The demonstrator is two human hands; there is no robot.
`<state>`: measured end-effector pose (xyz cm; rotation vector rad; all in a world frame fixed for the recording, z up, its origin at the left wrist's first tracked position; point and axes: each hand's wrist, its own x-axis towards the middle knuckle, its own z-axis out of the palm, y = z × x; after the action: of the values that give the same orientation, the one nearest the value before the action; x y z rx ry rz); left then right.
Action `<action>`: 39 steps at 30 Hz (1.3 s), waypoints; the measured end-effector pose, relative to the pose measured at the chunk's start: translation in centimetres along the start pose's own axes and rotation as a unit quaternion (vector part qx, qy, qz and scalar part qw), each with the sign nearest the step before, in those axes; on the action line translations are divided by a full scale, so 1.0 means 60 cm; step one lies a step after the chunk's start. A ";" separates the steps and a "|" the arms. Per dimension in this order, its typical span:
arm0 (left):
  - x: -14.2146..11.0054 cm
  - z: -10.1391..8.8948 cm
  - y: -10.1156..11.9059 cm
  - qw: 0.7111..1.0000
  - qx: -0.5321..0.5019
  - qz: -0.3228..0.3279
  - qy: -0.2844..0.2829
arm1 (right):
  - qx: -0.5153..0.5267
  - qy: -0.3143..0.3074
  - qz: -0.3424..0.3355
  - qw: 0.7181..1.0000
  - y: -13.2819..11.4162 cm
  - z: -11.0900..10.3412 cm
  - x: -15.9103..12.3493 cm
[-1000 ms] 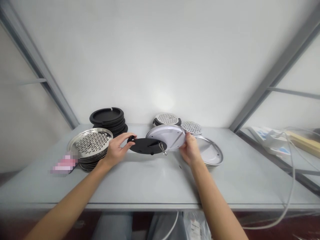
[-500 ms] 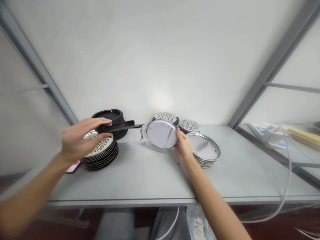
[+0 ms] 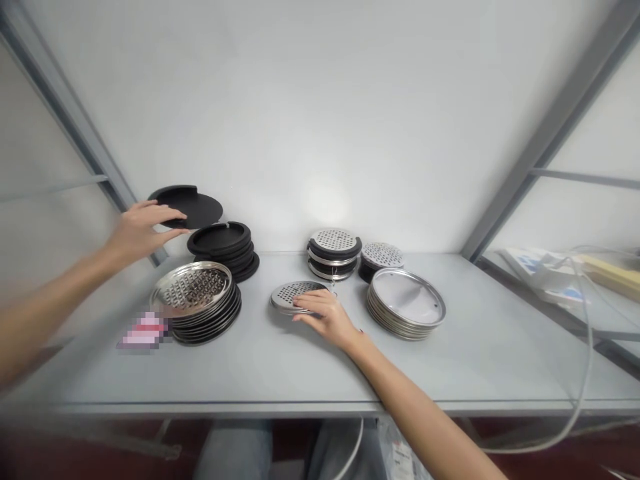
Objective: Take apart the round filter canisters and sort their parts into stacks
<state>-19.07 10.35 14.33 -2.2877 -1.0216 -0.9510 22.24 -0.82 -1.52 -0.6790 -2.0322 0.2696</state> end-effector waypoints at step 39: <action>-0.015 0.036 0.020 0.939 -0.159 -0.224 -0.206 | -0.088 -0.143 -0.014 0.986 0.007 0.007 -0.004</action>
<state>-17.71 10.57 12.09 -2.6499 -1.7346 -0.8657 22.13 -0.57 -2.09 -0.7554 -2.3597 0.1805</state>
